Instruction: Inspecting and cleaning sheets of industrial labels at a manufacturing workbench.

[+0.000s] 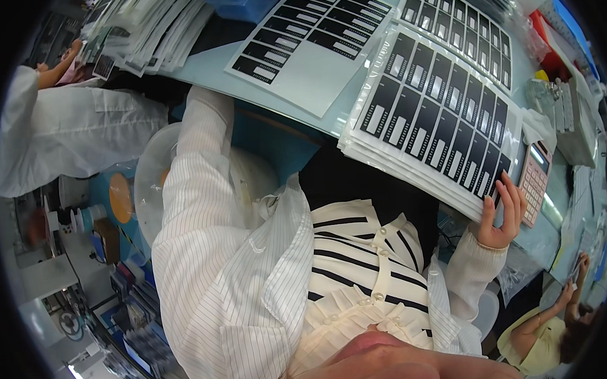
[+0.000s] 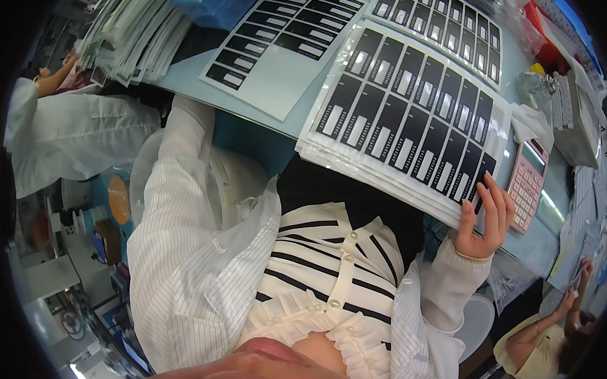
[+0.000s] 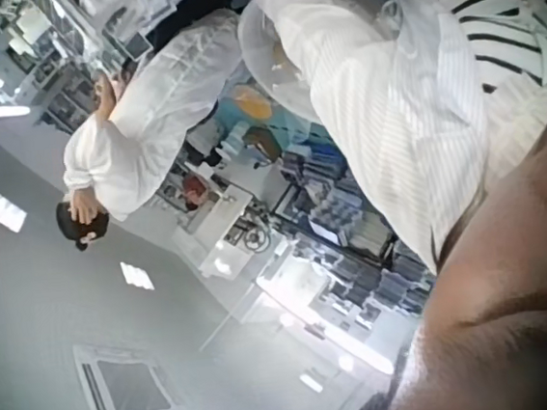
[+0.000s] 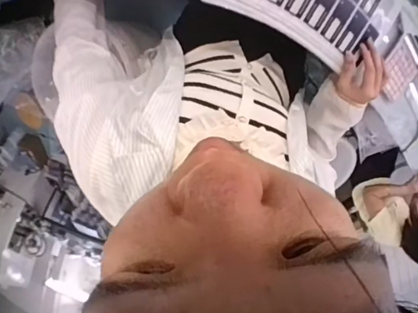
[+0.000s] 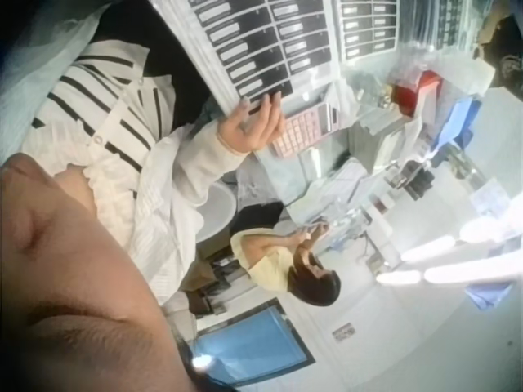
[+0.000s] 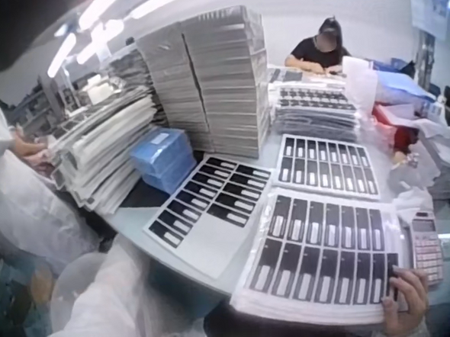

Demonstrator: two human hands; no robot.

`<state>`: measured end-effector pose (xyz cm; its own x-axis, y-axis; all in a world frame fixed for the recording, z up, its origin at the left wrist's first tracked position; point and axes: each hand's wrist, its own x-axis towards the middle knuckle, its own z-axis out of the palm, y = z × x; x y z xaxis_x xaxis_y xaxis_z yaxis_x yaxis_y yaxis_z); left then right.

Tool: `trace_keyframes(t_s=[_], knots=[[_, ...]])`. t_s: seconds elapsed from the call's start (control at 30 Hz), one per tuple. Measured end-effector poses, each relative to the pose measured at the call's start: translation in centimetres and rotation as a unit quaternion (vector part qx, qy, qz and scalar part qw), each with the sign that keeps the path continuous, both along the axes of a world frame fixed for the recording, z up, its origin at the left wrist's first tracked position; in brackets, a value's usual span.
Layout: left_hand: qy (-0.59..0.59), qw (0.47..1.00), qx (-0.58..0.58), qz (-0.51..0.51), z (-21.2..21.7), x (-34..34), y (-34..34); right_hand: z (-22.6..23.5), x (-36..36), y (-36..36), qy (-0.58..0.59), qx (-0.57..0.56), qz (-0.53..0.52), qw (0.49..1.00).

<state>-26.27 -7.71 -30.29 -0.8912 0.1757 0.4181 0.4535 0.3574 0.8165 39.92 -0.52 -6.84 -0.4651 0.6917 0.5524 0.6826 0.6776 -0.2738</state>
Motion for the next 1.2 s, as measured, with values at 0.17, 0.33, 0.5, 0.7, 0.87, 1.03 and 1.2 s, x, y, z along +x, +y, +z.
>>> trace_keyframes(t_s=[0.17,0.33,0.5,0.7,0.87,1.03,1.2], knots=[[-0.049,0.999,0.015,0.001,-2.4,2.3,-1.1,-0.1,-0.2,0.3,0.006,-0.015,0.009,1.000],[-0.061,0.998,0.014,-0.008,-2.7,2.6,-1.1,-0.9,0.0,0.6,0.020,-0.003,0.021,1.000],[-0.075,0.997,0.015,-0.023,-2.6,2.9,-1.3,-0.7,-0.2,0.8,0.024,0.022,0.025,0.999],[-0.083,0.996,0.018,-0.033,-2.3,2.8,-1.2,-0.6,-0.4,0.9,0.042,0.025,0.026,0.998],[-0.099,0.994,0.023,-0.038,-3.2,4.7,-1.1,-0.8,-0.2,0.8,0.046,0.023,0.024,0.998],[-0.104,0.994,0.027,-0.038,-3.8,6.1,-0.9,-0.8,-0.5,0.9,0.050,0.024,0.023,0.998],[-0.122,0.991,0.040,-0.032,-4.4,6.9,-1.3,-0.9,-0.3,0.9,0.046,0.022,0.024,0.998]])
